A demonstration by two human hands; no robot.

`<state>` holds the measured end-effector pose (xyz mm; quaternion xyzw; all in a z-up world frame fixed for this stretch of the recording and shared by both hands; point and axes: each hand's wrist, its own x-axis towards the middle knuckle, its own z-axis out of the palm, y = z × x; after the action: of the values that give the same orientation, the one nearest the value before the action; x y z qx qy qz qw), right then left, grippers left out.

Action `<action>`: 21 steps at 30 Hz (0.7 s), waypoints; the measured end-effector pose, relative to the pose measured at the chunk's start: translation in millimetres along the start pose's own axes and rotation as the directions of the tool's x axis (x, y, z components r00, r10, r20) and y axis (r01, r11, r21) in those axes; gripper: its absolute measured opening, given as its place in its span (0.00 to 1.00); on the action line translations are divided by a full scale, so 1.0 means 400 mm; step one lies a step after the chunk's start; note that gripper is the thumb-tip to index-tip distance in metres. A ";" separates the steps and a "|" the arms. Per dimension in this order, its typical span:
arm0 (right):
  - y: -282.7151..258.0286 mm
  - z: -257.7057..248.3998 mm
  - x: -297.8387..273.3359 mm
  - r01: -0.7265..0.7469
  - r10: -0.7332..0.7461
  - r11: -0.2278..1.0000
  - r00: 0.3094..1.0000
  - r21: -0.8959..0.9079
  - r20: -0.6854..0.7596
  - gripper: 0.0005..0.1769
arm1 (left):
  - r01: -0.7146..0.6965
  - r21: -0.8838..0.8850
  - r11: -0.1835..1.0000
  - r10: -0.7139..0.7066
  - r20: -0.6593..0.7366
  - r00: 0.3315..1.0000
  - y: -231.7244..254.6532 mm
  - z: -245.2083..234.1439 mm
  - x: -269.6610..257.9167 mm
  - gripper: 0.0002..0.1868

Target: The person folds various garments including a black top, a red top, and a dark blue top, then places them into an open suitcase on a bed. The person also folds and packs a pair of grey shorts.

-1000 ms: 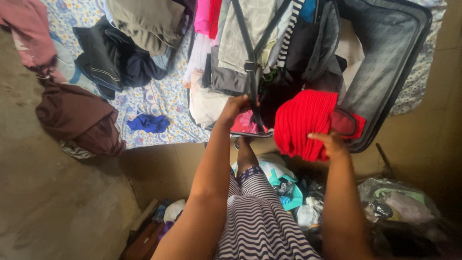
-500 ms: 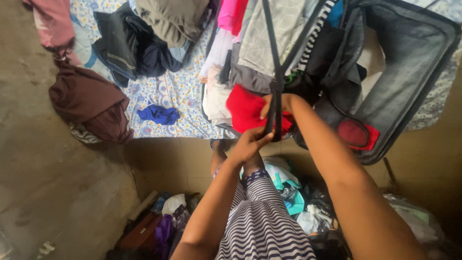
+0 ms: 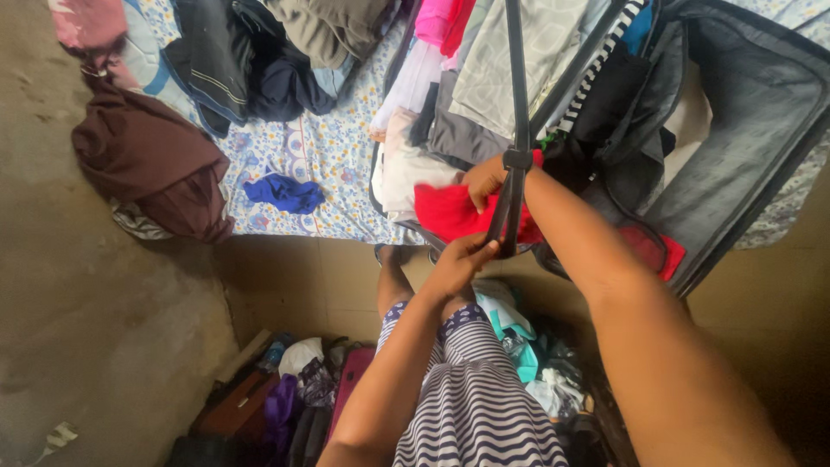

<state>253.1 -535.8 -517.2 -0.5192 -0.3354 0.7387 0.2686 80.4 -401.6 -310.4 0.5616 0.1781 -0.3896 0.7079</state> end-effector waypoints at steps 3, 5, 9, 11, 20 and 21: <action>-0.013 0.006 -0.040 -0.095 0.095 0.995 0.982 0.010 -0.163 0.25 | 0.020 0.040 0.999 -0.018 -0.039 0.999 -0.029 -0.020 0.036 0.18; -0.046 0.027 -0.076 -0.168 0.218 0.969 0.927 0.181 -0.305 0.47 | 0.007 0.039 0.999 -0.006 -0.037 0.999 -0.043 -0.033 0.060 0.18; -0.141 0.080 -0.179 -0.132 0.140 0.989 0.737 0.062 -0.661 0.36 | 0.046 -0.042 0.998 -0.048 -0.045 0.998 -0.052 -0.065 0.113 0.17; -0.172 0.108 -0.266 -0.433 0.142 0.885 0.602 -0.172 -0.786 0.24 | 0.036 -0.126 0.991 -0.038 -0.016 0.999 -0.048 -0.078 0.136 0.17; -0.129 0.189 -0.303 -0.539 0.360 0.835 0.689 -0.112 -0.629 0.26 | 0.009 -0.187 0.982 -0.002 0.036 0.999 -0.053 -0.100 0.130 0.18; -0.114 0.192 -0.306 -0.500 0.341 0.864 0.672 -0.063 -0.657 0.29 | 0.018 -0.189 0.982 -0.011 0.038 0.999 -0.060 -0.105 0.132 0.17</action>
<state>221.2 -614.7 -391.8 -0.8257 -0.1831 0.5196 0.1210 103.3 -382.7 -375.4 0.4831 0.2054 -0.3865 0.7583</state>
